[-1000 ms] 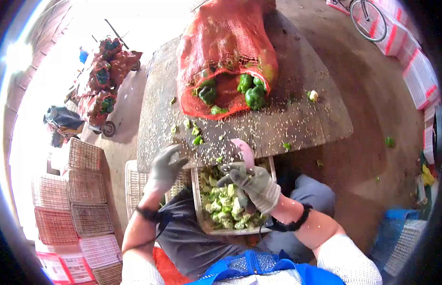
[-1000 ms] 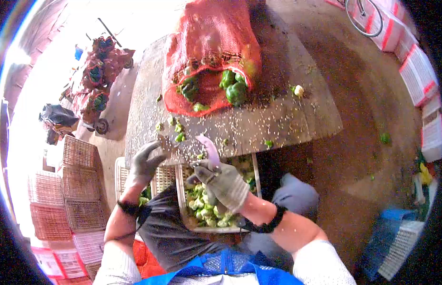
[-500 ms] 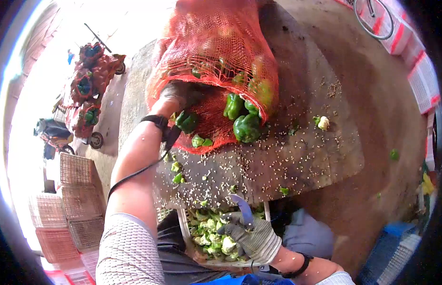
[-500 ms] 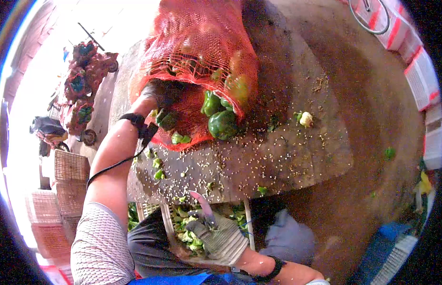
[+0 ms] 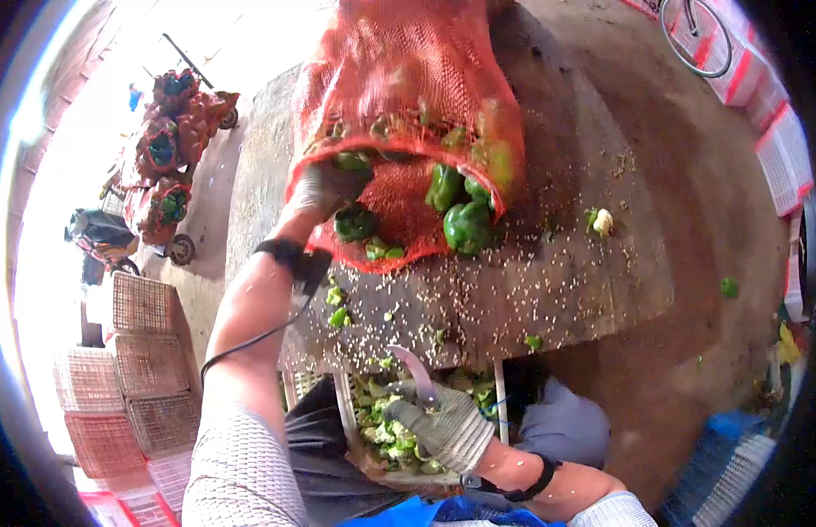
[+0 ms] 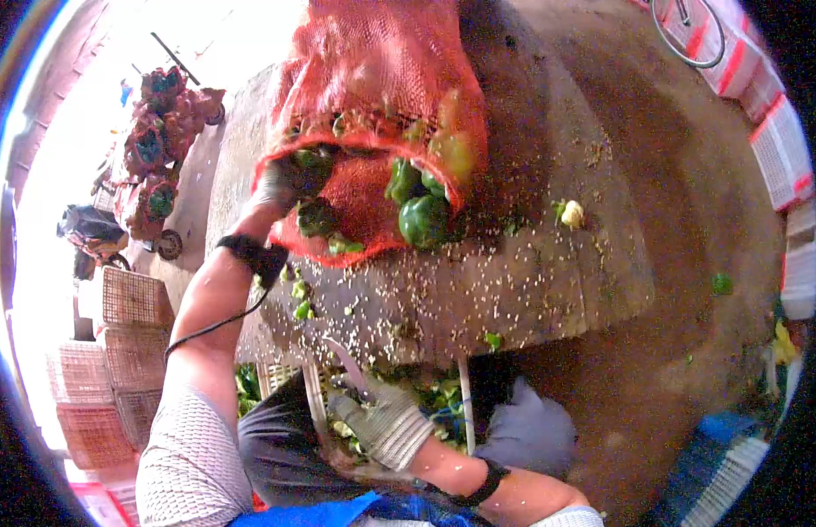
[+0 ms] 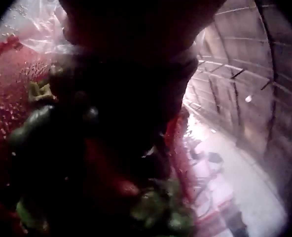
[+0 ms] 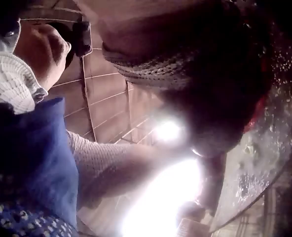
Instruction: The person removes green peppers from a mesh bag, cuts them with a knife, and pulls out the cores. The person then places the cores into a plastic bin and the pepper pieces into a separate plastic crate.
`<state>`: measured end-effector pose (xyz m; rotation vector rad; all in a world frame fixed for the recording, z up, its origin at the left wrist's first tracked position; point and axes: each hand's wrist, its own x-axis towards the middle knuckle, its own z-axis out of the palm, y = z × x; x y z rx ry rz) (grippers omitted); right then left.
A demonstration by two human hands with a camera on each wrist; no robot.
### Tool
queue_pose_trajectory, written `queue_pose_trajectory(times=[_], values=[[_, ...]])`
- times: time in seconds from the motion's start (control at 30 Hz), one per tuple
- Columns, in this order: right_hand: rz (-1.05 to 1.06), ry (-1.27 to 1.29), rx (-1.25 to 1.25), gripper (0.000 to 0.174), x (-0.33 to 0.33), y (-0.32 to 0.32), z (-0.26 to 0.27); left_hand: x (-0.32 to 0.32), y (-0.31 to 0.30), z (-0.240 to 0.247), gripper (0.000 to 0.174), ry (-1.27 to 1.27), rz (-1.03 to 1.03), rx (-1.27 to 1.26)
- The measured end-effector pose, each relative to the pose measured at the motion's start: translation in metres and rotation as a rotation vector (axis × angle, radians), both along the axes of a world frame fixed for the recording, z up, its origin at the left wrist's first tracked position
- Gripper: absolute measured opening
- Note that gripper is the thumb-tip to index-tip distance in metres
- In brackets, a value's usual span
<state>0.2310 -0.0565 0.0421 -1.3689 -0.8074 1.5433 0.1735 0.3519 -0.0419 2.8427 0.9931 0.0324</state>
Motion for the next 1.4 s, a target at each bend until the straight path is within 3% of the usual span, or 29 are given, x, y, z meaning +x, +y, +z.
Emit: queue_pose_trajectory(times=[0.03, 0.07, 0.1, 0.13, 0.17, 0.2, 0.3, 0.37, 0.4, 0.43, 0.47, 0.57, 0.6, 0.63, 0.7, 0.8, 0.87, 0.9, 0.97, 1.03, 1.07, 1.1, 1.17, 1.2, 1.23, 1.27, 1.33, 1.4], values=[[0.032, -0.049, -0.014, 0.061, -0.003, -0.004, -0.001, -0.015, -0.026, 0.022, 0.045, -0.39, 0.144, -0.432], [-0.005, -0.089, 0.064, 0.062, -0.007, -0.009, -0.005, -0.031, -0.054, 0.044, 0.056, -0.732, 0.268, -0.712], [-0.031, -0.124, 0.147, 0.063, -0.012, -0.014, -0.008, -0.052, -0.093, 0.064, 0.073, -0.861, 0.222, -0.75], [0.083, -0.15, 0.057, 0.062, -0.009, -0.014, -0.001, -0.077, -0.127, 0.08, 0.083, -0.935, 0.27, -0.924], [0.052, -0.317, 0.131, 0.06, -0.015, -0.015, 0.001, -0.102, -0.162, 0.09, 0.094, -1.016, 0.32, -1.096], [0.03, -0.25, 0.131, 0.06, -0.021, -0.016, 0.0, -0.124, -0.196, 0.094, 0.101, -1.092, 0.324, -1.161], [-0.026, -0.251, 0.206, 0.054, -0.044, -0.023, -0.008, -0.169, -0.284, 0.084, 0.11, -1.162, 0.286, -0.939], [-0.062, -0.361, 0.298, 0.048, -0.06, -0.026, -0.014, -0.191, -0.312, 0.07, 0.117, -1.02, 0.258, -0.587], [-0.024, -0.276, 0.241, 0.052, -0.066, -0.027, -0.013, -0.19, -0.323, 0.063, 0.119, -1.096, 0.249, -0.537], [0.003, -0.193, 0.183, 0.056, -0.071, -0.032, -0.014, -0.19, -0.33, 0.06, 0.118, -1.069, 0.261, -0.484], [0.007, -0.424, 0.358, 0.054, -0.079, -0.037, -0.024, -0.189, -0.336, 0.061, 0.117, -1.042, 0.267, -0.432], [-0.025, -0.343, 0.294, 0.055, -0.089, -0.043, -0.029, -0.181, -0.344, 0.075, 0.116, -0.909, 0.189, -0.294], [-0.092, -0.309, 0.427, 0.053, -0.09, -0.04, -0.027, -0.178, -0.345, 0.082, 0.114, -0.844, 0.128, -0.218], [-0.164, -0.255, 0.382, 0.026, -0.095, -0.037, -0.024, -0.175, -0.344, 0.085, 0.113, -0.777, 0.066, -0.14], [-0.242, -0.085, 0.438, 0.022, -0.103, -0.028, -0.042, -0.171, -0.346, 0.081, 0.111, -0.837, 0.03, -0.038], [-0.193, -0.6, 0.474, 0.018, -0.101, -0.019, -0.041, -0.167, -0.352, 0.076, 0.106, -0.954, 0.129, 0.02], [-0.184, -0.627, 0.509, 0.015, -0.109, -0.01, -0.047, -0.155, -0.361, 0.082, 0.105, -1.169, 0.373, -0.202], [-0.177, -0.637, 0.528, 0.014, -0.115, -0.005, -0.048, -0.151, -0.358, 0.085, 0.104, -1.225, 0.456, -0.17], [-0.147, -0.639, 0.429, 0.015, -0.121, 0.007, -0.044, -0.136, -0.348, 0.106, 0.088, -1.541, 0.686, -0.521], [-0.048, -0.719, 0.332, 0.018, -0.13, 0.013, -0.046, -0.153, -0.323, 0.095, 0.072, -1.726, 0.466, -0.861], [0.003, -0.667, 0.177, 0.02, -0.135, 0.015, -0.049, -0.157, -0.313, 0.101, 0.068, -1.763, 0.521, -0.953], [0.182, -0.891, 0.259, 0.019, -0.142, 0.018, -0.072, -0.158, -0.304, 0.108, 0.068, -1.809, 0.522, -0.962], [0.144, -0.63, 0.062, 0.021, -0.138, -0.006, -0.083, -0.179, -0.286, 0.095, 0.07, -1.745, 0.528, -1.114], [-0.041, -0.365, 0.145, 0.019, -0.135, -0.009, -0.095, -0.184, -0.286, 0.087, 0.07, -1.703, 0.606, -1.23], [-0.068, -0.429, 0.168, 0.026, -0.119, -0.019, -0.102, -0.187, -0.285, 0.076, 0.07, -1.66, 0.677, -1.353], [-0.076, -0.552, 0.209, 0.035, -0.099, -0.02, -0.077, -0.193, -0.283, 0.051, 0.067, -1.653, 0.67, -1.444], [-0.081, -0.627, 0.281, 0.056, -0.073, -0.015, -0.042, -0.179, -0.299, 0.055, 0.06, -1.495, 0.455, -1.469], [-0.07, -0.489, 0.303, 0.067, -0.059, -0.012, -0.018, -0.175, -0.304, 0.043, 0.06, -1.308, 0.26, -1.484]])
